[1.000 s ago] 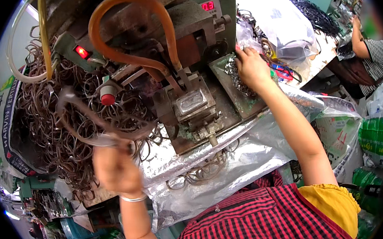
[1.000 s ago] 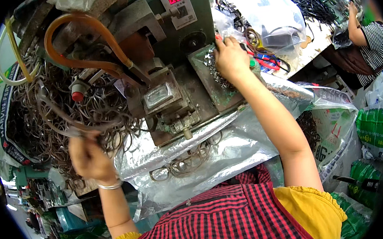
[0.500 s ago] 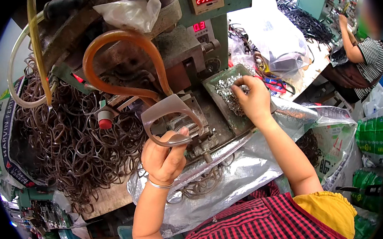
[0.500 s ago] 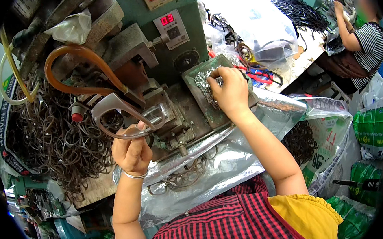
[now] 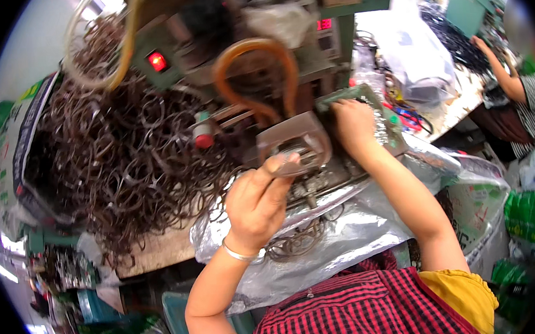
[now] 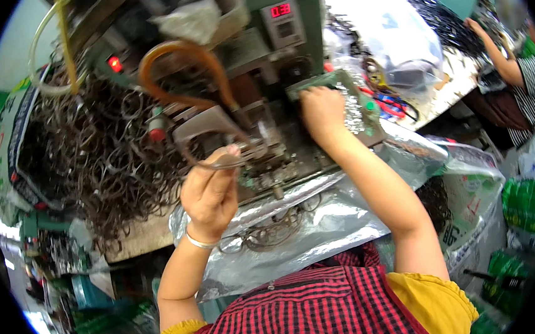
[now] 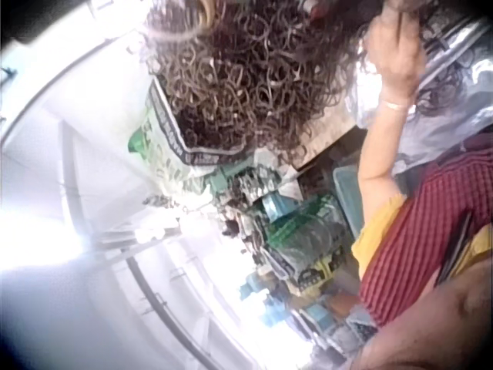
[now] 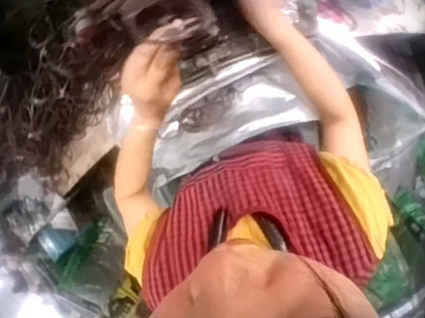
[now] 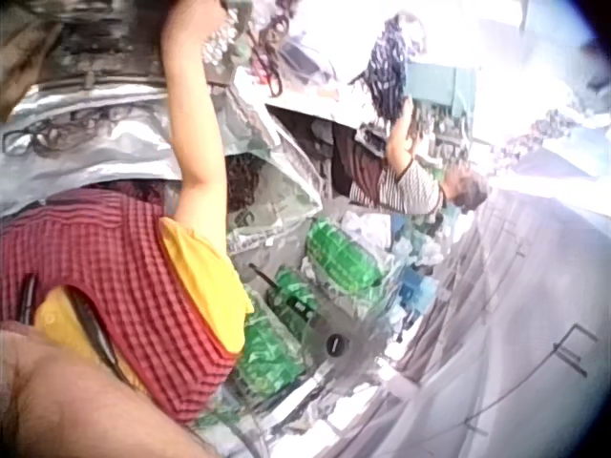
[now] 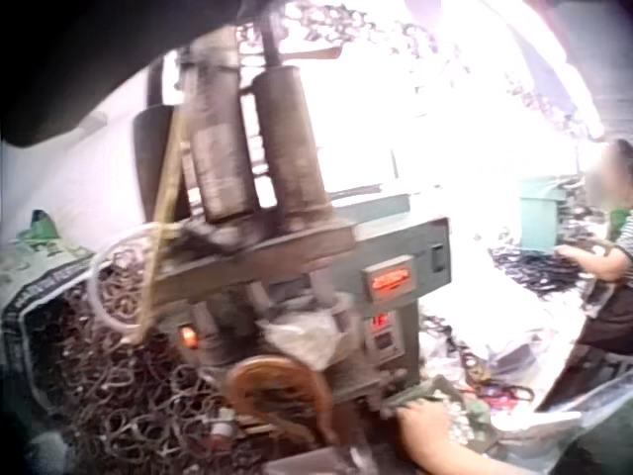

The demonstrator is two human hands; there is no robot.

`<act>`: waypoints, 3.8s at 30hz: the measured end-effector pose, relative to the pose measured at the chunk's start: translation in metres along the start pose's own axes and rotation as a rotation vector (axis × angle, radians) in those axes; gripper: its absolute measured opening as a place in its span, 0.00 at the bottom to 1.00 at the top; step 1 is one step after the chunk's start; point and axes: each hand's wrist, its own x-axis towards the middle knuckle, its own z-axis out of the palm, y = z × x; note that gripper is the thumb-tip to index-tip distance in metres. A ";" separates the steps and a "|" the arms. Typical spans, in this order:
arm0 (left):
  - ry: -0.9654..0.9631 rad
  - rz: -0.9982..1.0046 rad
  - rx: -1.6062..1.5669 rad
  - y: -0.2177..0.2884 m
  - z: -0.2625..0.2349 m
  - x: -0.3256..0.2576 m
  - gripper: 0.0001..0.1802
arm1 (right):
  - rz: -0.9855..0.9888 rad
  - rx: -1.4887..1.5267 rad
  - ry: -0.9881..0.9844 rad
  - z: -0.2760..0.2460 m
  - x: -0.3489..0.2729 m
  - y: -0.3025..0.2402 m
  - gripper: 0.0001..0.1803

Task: The person empties a large bag of coiled metal strips onto a workbench, then repeatedly picks up individual strips and small metal pins, places them into a press machine, and operates the press to assemble the parts. The assembled pieces are collected in a tray.

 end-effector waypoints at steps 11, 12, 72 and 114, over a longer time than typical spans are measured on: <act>0.007 -0.609 0.598 0.005 -0.179 -0.043 0.09 | 0.816 1.165 0.391 -0.031 -0.062 0.038 0.12; -0.116 -0.540 0.542 -0.003 -0.169 -0.039 0.10 | 0.790 1.145 0.348 -0.024 -0.055 0.033 0.12; 0.008 0.154 -0.023 -0.012 0.011 0.010 0.10 | 0.338 0.287 0.178 -0.065 -0.034 0.036 0.09; 0.067 -0.594 0.448 -0.185 -0.148 -0.013 0.11 | 0.185 0.709 0.085 -0.134 -0.046 -0.022 0.10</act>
